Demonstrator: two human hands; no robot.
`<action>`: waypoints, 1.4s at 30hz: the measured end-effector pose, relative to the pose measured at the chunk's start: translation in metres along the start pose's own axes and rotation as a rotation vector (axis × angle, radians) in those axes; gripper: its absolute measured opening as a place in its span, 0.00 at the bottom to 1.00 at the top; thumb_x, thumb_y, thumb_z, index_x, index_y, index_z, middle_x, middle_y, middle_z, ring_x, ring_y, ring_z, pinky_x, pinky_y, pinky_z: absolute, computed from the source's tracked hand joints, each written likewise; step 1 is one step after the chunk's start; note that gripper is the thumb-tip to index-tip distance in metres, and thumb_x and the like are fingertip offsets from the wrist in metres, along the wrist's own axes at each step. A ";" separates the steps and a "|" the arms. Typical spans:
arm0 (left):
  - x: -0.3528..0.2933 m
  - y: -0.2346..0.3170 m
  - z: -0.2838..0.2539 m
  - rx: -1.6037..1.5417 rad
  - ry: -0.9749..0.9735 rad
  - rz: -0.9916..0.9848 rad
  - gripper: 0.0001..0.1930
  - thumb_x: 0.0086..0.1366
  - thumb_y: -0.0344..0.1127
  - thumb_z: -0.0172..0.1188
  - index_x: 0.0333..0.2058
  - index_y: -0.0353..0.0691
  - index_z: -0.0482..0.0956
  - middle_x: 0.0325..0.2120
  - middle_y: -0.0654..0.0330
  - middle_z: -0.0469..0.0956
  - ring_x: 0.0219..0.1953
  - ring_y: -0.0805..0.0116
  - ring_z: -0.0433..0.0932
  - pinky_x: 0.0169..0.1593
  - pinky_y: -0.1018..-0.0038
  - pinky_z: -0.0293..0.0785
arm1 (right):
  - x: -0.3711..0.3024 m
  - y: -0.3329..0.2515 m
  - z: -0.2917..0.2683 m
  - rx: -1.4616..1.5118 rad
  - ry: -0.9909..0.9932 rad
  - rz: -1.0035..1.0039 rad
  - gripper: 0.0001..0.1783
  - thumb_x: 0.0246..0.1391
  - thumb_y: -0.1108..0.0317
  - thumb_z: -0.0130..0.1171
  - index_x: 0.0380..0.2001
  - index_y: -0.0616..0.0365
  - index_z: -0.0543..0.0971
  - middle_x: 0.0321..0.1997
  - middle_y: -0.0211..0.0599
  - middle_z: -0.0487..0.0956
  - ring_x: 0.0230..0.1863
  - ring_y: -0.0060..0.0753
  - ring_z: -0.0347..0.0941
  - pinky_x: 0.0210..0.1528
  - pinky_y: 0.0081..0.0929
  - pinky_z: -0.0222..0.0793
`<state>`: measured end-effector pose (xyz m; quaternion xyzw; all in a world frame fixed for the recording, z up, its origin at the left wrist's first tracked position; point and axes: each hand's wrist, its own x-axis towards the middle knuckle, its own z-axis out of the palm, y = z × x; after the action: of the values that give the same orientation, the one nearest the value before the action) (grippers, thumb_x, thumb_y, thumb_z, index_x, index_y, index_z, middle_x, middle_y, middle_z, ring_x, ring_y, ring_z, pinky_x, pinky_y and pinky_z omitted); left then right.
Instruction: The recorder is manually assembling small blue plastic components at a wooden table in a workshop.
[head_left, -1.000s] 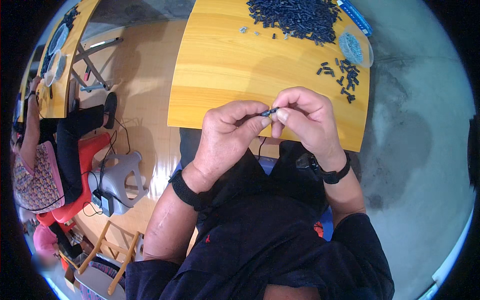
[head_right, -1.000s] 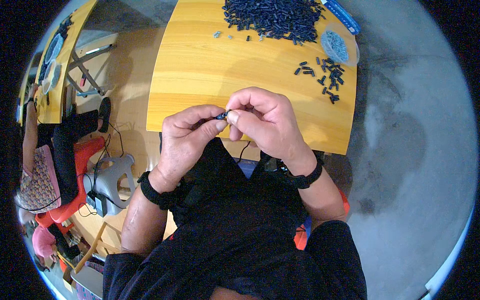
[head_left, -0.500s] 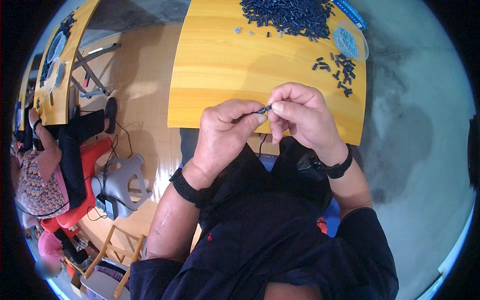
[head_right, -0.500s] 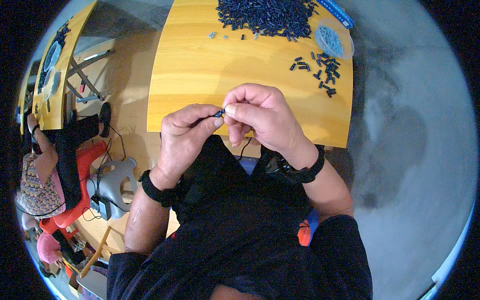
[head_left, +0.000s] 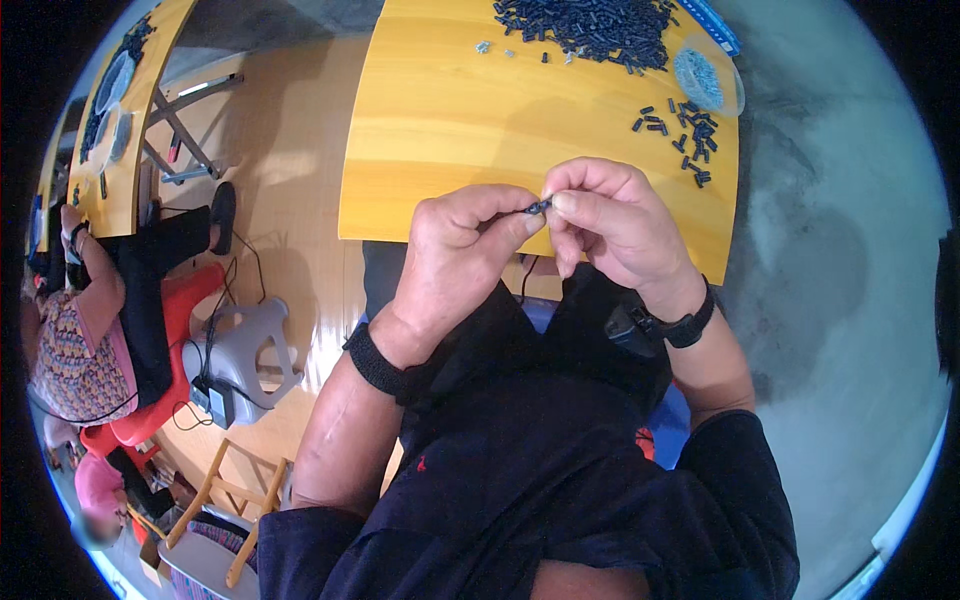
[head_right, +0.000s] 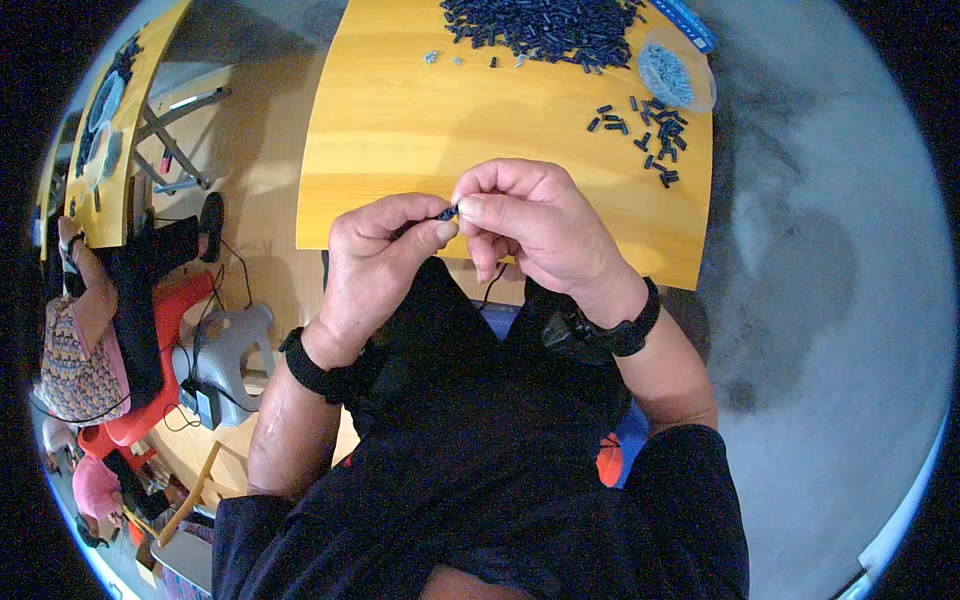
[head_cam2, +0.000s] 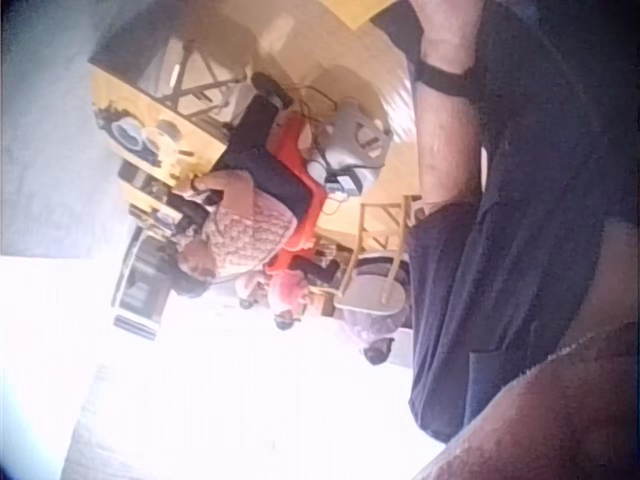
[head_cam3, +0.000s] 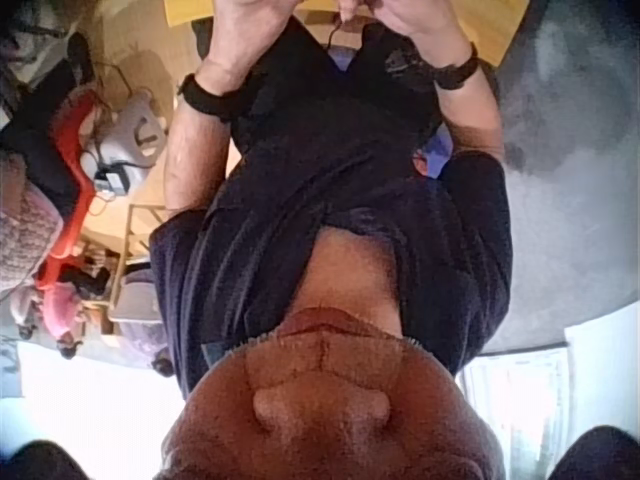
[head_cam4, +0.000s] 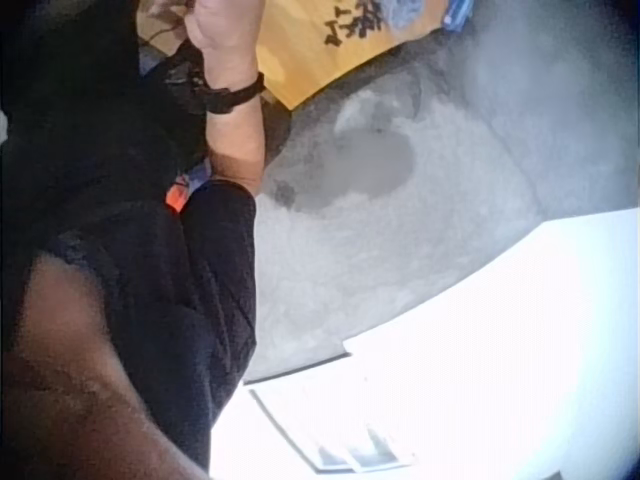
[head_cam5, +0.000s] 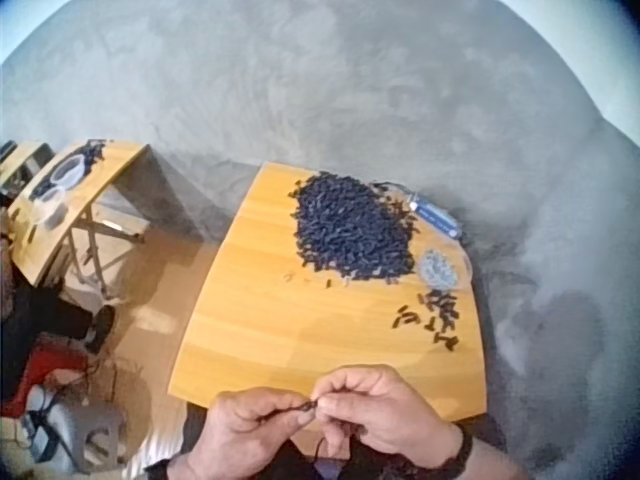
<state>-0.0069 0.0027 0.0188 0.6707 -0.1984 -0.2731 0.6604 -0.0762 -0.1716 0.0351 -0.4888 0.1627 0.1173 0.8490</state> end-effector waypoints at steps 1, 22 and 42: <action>0.000 0.001 0.001 0.003 -0.004 0.007 0.06 0.58 0.24 0.62 0.35 0.31 0.81 0.26 0.58 0.81 0.29 0.77 0.78 0.32 0.79 0.75 | 0.001 0.003 -0.001 0.032 -0.002 -0.005 0.06 0.59 0.71 0.55 0.36 0.63 0.75 0.26 0.32 0.76 0.19 0.20 0.74 0.22 0.19 0.75; 0.001 0.000 0.000 0.150 0.027 0.151 0.04 0.56 0.22 0.60 0.32 0.32 0.81 0.25 0.54 0.80 0.28 0.67 0.80 0.31 0.75 0.75 | 0.003 0.014 -0.002 0.303 -0.014 0.076 0.07 0.60 0.71 0.54 0.39 0.61 0.76 0.28 0.34 0.78 0.27 0.25 0.78 0.29 0.26 0.80; -0.001 0.018 -0.003 -0.206 -0.114 -0.027 0.05 0.63 0.21 0.55 0.36 0.27 0.78 0.29 0.58 0.77 0.33 0.72 0.80 0.34 0.74 0.84 | -0.004 0.008 0.001 0.260 0.007 0.045 0.07 0.59 0.71 0.55 0.41 0.60 0.75 0.33 0.39 0.79 0.31 0.29 0.79 0.27 0.26 0.80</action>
<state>-0.0041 0.0051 0.0371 0.5853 -0.1974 -0.3387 0.7097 -0.0824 -0.1672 0.0302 -0.3715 0.1902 0.1125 0.9018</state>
